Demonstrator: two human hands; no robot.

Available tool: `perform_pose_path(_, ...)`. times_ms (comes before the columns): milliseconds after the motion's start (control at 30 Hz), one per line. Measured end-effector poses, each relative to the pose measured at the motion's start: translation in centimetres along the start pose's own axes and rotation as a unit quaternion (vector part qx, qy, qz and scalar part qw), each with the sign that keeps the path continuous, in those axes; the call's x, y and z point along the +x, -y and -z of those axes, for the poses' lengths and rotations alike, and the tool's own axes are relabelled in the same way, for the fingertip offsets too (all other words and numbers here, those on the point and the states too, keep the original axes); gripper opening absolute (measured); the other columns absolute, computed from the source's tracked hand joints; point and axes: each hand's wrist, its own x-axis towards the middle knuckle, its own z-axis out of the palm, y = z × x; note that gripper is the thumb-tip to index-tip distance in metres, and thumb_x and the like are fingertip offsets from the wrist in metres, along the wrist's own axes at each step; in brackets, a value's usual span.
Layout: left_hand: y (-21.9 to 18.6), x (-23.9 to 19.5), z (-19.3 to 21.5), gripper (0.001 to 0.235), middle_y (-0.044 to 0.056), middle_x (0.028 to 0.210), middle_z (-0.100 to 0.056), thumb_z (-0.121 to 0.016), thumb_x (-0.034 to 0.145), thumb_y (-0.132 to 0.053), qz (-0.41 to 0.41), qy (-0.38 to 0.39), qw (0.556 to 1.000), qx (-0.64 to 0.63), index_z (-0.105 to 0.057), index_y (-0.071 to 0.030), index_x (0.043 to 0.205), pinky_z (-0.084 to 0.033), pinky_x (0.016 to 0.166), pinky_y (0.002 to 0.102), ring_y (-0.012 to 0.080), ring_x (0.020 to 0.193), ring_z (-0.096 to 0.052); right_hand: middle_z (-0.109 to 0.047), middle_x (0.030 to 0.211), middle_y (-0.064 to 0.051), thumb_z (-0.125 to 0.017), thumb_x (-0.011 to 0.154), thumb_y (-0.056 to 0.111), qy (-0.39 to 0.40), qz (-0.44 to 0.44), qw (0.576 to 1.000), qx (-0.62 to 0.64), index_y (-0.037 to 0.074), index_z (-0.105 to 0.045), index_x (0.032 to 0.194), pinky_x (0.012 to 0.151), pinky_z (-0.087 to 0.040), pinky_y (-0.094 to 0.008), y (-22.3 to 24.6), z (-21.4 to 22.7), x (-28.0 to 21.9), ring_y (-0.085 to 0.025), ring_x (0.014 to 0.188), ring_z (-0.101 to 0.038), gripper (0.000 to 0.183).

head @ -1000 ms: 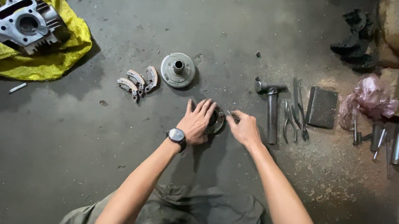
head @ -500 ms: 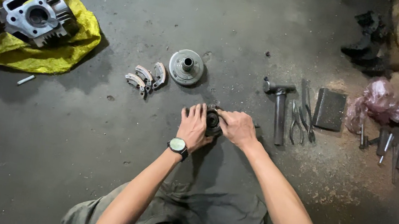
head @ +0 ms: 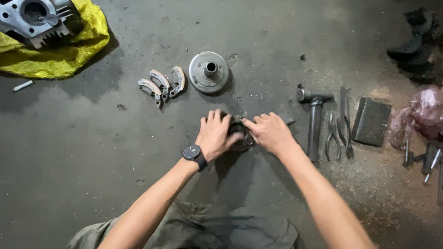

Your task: The person sits on the workshop floor assembling a motorcycle clutch assembly. They fit clutch shoes around the hub, use pliers to hook the springs, tap components with a hammer, and press parts together by hand to seat the assembly.

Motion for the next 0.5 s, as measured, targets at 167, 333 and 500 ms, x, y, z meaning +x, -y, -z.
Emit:
perform_pose_path(167, 1.8, 3.6, -2.2, 0.024, 0.023, 0.106, -0.062, -0.076, 0.082, -0.014, 0.036, -0.095, 0.980, -0.173, -0.069, -0.001, 0.101, -0.050, 0.088, 0.051, 0.0434, 0.101, -0.059, -0.069, 0.087, -0.009, -0.064, 0.086, 0.018, 0.170, 0.070, 0.982, -0.054, 0.015, -0.067, 0.118, 0.072, -0.053, -0.043, -1.3, 1.4, 2.5, -0.030, 0.082, -0.070, 0.033)
perform_pose_path(333, 2.2, 4.8, -3.1, 0.018, 0.024, 0.092, -0.062, -0.076, 0.076, -0.011, 0.126, -0.052, 0.968, -0.211, -0.069, 0.002, 0.087, -0.050, 0.083, 0.052, 0.0437, 0.093, -0.061, -0.072, 0.085, -0.015, -0.063, 0.086, 0.015, 0.209, -0.033, 0.977, 0.034, 0.013, -0.066, 0.118, 0.073, -0.054, -0.049, -0.3, 2.2, 3.7, -0.038, 0.080, -0.071, 0.032)
perform_pose_path(500, 1.7, 4.6, -2.7, 0.017, 0.023, 0.089, -0.062, -0.073, 0.072, -0.007, 0.115, -0.083, 0.965, -0.219, -0.072, -0.001, 0.088, -0.049, 0.078, 0.052, 0.0435, 0.088, -0.060, -0.073, 0.089, -0.025, -0.063, 0.095, 0.015, 0.126, -0.339, 0.905, 0.223, 0.007, -0.073, 0.108, 0.079, -0.054, -0.053, 2.9, 0.1, 3.3, -0.046, 0.087, -0.069, 0.019)
